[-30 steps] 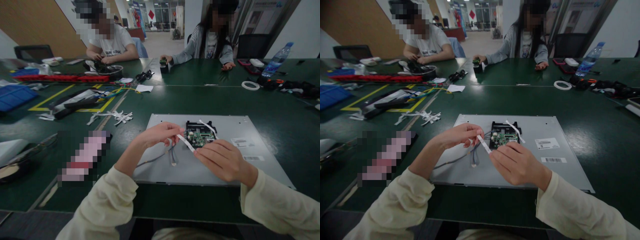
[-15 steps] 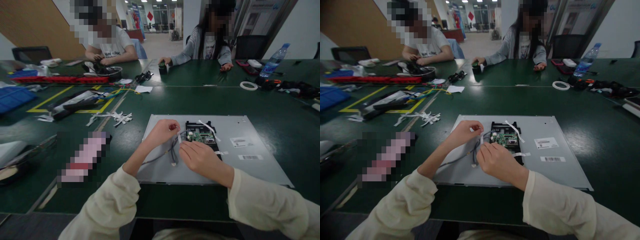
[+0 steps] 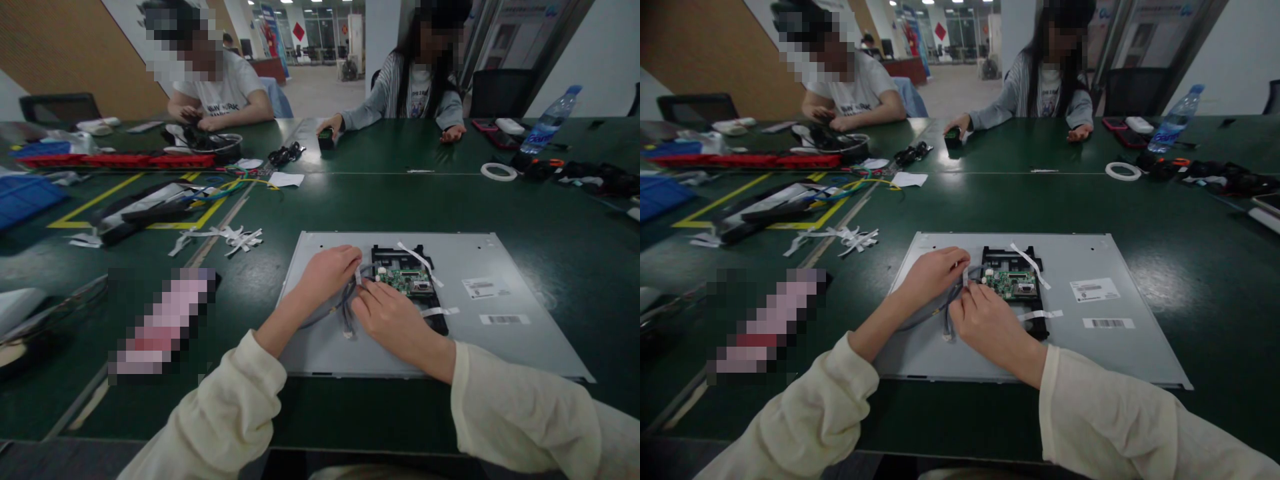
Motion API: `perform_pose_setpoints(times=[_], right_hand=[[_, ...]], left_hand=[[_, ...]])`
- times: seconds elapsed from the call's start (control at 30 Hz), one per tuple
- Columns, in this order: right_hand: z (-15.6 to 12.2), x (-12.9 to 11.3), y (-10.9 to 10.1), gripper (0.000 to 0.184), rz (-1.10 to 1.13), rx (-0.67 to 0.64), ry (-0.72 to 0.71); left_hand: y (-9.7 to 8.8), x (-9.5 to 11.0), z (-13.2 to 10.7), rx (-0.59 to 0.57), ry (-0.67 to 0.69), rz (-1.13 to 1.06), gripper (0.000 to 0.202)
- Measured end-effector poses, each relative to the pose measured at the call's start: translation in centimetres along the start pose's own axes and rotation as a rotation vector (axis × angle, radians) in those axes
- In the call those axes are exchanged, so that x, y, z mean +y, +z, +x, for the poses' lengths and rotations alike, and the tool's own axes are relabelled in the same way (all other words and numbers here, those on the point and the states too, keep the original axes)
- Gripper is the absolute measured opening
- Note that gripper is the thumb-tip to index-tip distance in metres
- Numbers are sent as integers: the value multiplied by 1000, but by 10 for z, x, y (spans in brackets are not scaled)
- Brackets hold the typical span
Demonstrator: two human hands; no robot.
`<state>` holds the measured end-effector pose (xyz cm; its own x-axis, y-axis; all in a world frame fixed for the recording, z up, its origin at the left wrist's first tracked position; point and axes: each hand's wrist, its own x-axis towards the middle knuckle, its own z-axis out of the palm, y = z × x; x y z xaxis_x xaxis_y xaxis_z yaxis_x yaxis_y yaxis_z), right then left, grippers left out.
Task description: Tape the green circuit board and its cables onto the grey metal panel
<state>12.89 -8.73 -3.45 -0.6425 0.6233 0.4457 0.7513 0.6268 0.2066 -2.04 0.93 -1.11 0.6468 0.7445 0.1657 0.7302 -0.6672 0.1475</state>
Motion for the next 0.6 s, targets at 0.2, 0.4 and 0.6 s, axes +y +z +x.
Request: perform_pose_setpoints(times=[0.2, 0.4, 0.6], right_hand=[[-1, 2, 1, 16, -7, 3, -5], [-1, 3, 4, 15, 37, -47, 10], [-1, 4, 4, 15, 37, -52, -2]], left_hand=[[1, 1, 0, 6, -8, 8, 25], [5, 1, 1, -49, 23, 100, 23], [8, 4, 2, -110, 28, 210, 19]])
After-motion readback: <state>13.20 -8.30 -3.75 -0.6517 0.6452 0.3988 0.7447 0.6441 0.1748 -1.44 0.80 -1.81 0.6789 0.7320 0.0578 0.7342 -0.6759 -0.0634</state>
